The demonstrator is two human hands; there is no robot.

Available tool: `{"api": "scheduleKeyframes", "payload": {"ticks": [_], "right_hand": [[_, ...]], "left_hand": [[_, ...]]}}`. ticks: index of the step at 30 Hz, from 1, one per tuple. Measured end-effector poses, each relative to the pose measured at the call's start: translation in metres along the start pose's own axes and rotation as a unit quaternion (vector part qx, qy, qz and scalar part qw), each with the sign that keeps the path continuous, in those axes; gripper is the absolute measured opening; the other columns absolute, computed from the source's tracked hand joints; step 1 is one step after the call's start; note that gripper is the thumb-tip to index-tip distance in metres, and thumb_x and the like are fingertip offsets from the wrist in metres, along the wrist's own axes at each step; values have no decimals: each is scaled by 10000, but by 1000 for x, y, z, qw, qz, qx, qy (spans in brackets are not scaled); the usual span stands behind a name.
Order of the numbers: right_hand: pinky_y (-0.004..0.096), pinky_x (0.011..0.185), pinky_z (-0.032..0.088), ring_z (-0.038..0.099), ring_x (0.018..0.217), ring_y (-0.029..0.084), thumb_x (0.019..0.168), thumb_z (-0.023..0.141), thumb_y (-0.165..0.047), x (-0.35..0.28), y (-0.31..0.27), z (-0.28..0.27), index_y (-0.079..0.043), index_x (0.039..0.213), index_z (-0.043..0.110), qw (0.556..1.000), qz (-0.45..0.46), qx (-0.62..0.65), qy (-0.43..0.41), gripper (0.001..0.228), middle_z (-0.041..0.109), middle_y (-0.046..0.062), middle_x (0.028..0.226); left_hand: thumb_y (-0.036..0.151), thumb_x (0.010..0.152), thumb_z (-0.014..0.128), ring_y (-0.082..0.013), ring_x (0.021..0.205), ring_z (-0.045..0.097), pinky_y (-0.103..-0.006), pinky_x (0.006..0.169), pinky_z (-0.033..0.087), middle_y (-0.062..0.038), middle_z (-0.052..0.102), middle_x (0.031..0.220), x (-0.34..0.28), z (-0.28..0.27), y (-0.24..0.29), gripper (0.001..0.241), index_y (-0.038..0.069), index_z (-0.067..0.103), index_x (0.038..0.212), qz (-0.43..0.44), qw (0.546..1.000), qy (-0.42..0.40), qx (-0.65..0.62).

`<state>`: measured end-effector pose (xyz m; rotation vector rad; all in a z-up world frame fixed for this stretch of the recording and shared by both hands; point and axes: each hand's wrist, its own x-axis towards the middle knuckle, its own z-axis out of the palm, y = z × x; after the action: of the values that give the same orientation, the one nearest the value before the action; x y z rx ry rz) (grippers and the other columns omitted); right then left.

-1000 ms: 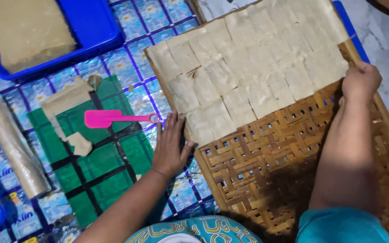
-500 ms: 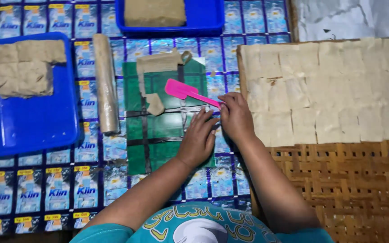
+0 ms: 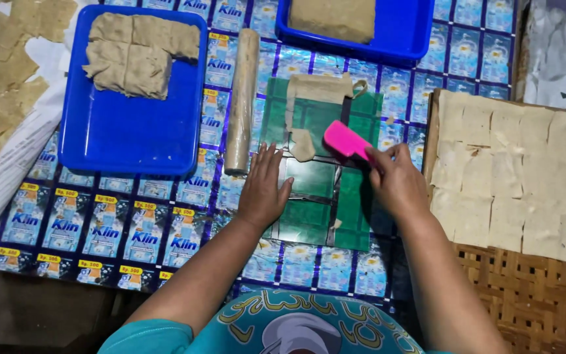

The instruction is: Rolling out dough with a rolling pin, trimming it into squares with a scraper, and placing them on a tray.

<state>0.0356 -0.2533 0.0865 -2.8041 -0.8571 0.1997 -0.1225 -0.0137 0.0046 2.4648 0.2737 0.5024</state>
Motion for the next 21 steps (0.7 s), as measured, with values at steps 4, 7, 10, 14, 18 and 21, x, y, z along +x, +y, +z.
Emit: {"api": "scheduleKeyframes", "payload": {"ticks": [4, 7, 10, 14, 18, 21], "right_hand": [[521, 778, 618, 740, 874, 419, 910, 649, -280, -25, -28, 4, -397, 1193, 724, 992, -9, -66, -106, 315, 567, 10, 1086], [517, 739, 596, 710, 903, 387, 950, 611, -283, -12, -35, 28, -436, 1212, 710, 995, -27, -25, -89, 319, 607, 17, 965], [503, 794, 567, 690, 966, 366, 952, 638, -377, 13, -39, 26, -490, 1247, 716, 991, 3, 53, -124, 326, 655, 29, 956], [549, 943, 533, 674, 1094, 439, 924, 675, -312, 36, -42, 6, -367, 1191, 778, 970, 30, 149, -188, 291, 756, 134, 1067], [578, 1047, 477, 620, 1230, 492, 896, 690, -191, 56, -25, 3, -220, 1220, 770, 935, 61, 269, -223, 335, 746, 202, 1238], [504, 1043, 493, 634, 1233, 395, 912, 743, -306, 76, 11, 26, -321, 1206, 768, 948, 102, 262, -145, 295, 750, 90, 1226]], "left_hand": [[219, 984, 611, -423, 1503, 334, -527, 1252, 227, -270, 409, 1566, 1, 2, -3, 585, -8, 429, 1491, -11, 1000, -3, -12], [215, 987, 596, -439, 1503, 323, -541, 1252, 210, -289, 401, 1562, 2, 4, -3, 589, -32, 416, 1491, -3, 1000, -7, -4], [173, 1012, 510, -440, 1512, 292, -546, 1258, 183, -297, 374, 1573, 3, 2, -3, 540, -26, 395, 1501, -11, 1000, -20, 1], [175, 1029, 472, -430, 1531, 243, -548, 1264, 144, -295, 325, 1603, 2, 4, -7, 544, -24, 354, 1520, -11, 999, -40, -3], [164, 1019, 465, -442, 1534, 229, -564, 1263, 123, -302, 305, 1611, 0, 4, -8, 564, -28, 331, 1532, -4, 999, -54, 2], [176, 1015, 468, -442, 1533, 236, -563, 1263, 117, -291, 308, 1616, 1, 5, -9, 577, -25, 333, 1539, 2, 999, -47, 8]]}}
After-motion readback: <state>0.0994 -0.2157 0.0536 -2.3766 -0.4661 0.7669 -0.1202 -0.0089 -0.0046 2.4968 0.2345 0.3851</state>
